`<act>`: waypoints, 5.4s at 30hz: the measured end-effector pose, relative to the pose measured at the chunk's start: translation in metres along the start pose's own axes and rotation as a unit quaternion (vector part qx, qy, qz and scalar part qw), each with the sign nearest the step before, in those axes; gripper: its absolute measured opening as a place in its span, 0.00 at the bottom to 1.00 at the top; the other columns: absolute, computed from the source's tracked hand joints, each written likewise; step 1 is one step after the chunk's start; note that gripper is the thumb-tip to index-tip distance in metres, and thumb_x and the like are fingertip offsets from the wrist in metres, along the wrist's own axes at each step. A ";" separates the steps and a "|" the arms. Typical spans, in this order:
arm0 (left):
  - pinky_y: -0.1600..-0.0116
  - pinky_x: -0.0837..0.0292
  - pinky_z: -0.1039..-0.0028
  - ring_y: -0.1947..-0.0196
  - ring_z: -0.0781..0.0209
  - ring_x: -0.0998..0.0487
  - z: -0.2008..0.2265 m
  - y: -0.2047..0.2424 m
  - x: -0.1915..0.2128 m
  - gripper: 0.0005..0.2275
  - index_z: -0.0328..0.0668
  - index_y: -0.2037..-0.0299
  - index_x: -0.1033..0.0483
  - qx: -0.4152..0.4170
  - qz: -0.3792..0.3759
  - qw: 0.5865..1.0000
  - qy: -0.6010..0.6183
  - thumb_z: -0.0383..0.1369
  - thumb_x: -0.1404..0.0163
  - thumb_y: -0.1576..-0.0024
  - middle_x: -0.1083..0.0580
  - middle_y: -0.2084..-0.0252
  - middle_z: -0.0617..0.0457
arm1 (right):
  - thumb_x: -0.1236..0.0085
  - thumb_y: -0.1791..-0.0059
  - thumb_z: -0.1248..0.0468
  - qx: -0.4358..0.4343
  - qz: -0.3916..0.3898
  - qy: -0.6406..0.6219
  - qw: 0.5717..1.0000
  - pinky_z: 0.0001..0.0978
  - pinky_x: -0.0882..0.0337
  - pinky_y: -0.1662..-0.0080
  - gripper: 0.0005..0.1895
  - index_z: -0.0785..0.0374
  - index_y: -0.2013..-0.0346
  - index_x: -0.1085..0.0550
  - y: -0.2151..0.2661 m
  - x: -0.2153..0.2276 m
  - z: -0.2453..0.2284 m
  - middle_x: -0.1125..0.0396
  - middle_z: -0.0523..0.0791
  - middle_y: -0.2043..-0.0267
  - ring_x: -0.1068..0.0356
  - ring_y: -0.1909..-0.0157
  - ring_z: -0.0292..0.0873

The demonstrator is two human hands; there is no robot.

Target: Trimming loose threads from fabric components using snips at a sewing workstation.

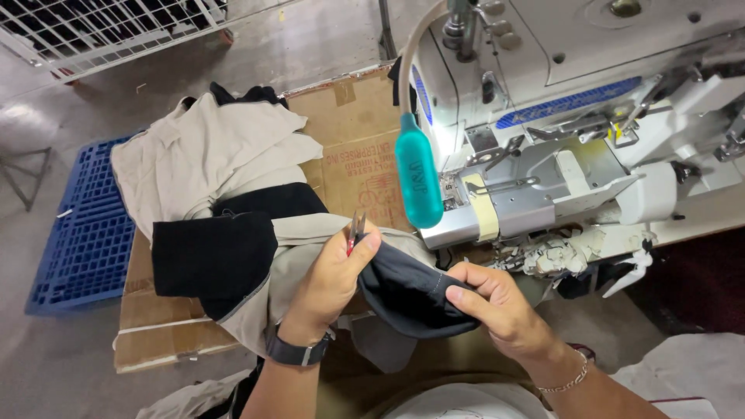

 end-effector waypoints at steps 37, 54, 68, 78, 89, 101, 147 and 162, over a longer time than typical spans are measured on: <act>0.50 0.27 0.73 0.48 0.69 0.21 0.043 -0.021 0.027 0.17 0.52 0.50 0.24 -0.032 0.304 0.941 -0.147 0.37 0.40 0.50 0.23 0.49 0.60 | 0.47 0.46 0.63 0.105 0.056 0.006 0.993 0.27 0.39 0.57 0.10 0.66 0.64 0.21 -0.057 -0.019 -0.037 0.35 0.36 0.68 0.41 0.64 0.33; 0.74 0.35 0.70 0.77 0.62 0.25 0.082 0.039 -0.018 0.09 0.59 0.57 0.20 -0.231 0.243 0.831 -0.443 0.46 0.44 0.43 0.29 0.71 0.63 | 0.47 0.47 0.63 0.095 0.063 0.094 0.989 0.28 0.29 0.56 0.13 0.69 0.58 0.18 -0.051 -0.019 -0.036 0.26 0.40 0.63 0.32 0.61 0.34; 0.70 0.32 0.67 0.75 0.57 0.24 0.082 0.048 -0.019 0.11 0.59 0.54 0.19 -0.232 0.234 0.830 -0.450 0.47 0.46 0.41 0.28 0.70 0.61 | 0.47 0.47 0.64 0.083 0.051 0.037 0.995 0.31 0.27 0.52 0.13 0.70 0.56 0.19 -0.043 -0.026 -0.038 0.23 0.45 0.58 0.28 0.58 0.37; 0.67 0.32 0.64 0.74 0.51 0.25 0.076 0.049 -0.020 0.12 0.54 0.56 0.21 -0.252 0.213 0.855 -0.401 0.47 0.52 0.38 0.26 0.68 0.57 | 0.45 0.48 0.64 0.079 0.058 0.041 0.994 0.28 0.29 0.54 0.14 0.71 0.55 0.18 -0.042 -0.023 -0.029 0.24 0.45 0.60 0.29 0.59 0.36; 0.66 0.29 0.67 0.75 0.58 0.26 0.074 0.059 -0.012 0.13 0.58 0.51 0.19 -0.216 0.210 0.867 -0.397 0.48 0.51 0.38 0.29 0.71 0.61 | 0.45 0.49 0.66 0.074 0.055 0.048 0.995 0.29 0.27 0.53 0.13 0.70 0.55 0.19 -0.038 -0.027 -0.028 0.23 0.46 0.60 0.28 0.59 0.38; 0.64 0.32 0.67 0.74 0.57 0.26 0.078 0.066 -0.016 0.11 0.57 0.52 0.20 -0.262 0.241 0.816 -0.454 0.46 0.46 0.40 0.29 0.72 0.60 | 0.45 0.49 0.67 0.072 0.055 0.058 0.994 0.28 0.28 0.57 0.11 0.69 0.57 0.19 -0.037 -0.027 -0.024 0.25 0.45 0.64 0.30 0.63 0.36; 0.63 0.32 0.66 0.73 0.56 0.27 0.067 0.074 -0.014 0.13 0.51 0.52 0.20 -0.242 0.216 0.840 -0.434 0.46 0.47 0.39 0.30 0.73 0.59 | 0.44 0.51 0.65 0.046 0.041 0.070 0.996 0.31 0.27 0.49 0.16 0.70 0.52 0.19 -0.034 -0.028 -0.012 0.21 0.48 0.56 0.26 0.55 0.39; 0.64 0.31 0.67 0.73 0.56 0.27 0.069 0.075 -0.013 0.12 0.50 0.52 0.20 -0.250 0.222 0.832 -0.443 0.45 0.48 0.38 0.29 0.72 0.57 | 0.43 0.51 0.65 0.031 0.042 0.049 0.997 0.32 0.26 0.51 0.16 0.71 0.52 0.19 -0.035 -0.031 -0.012 0.22 0.48 0.56 0.26 0.56 0.40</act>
Point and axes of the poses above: each hand's wrist, its own y-axis away from the middle knuckle, its own x-axis out of the back of the hand, z = x × y, the point moved 7 cm from there along -y, towards the middle knuckle
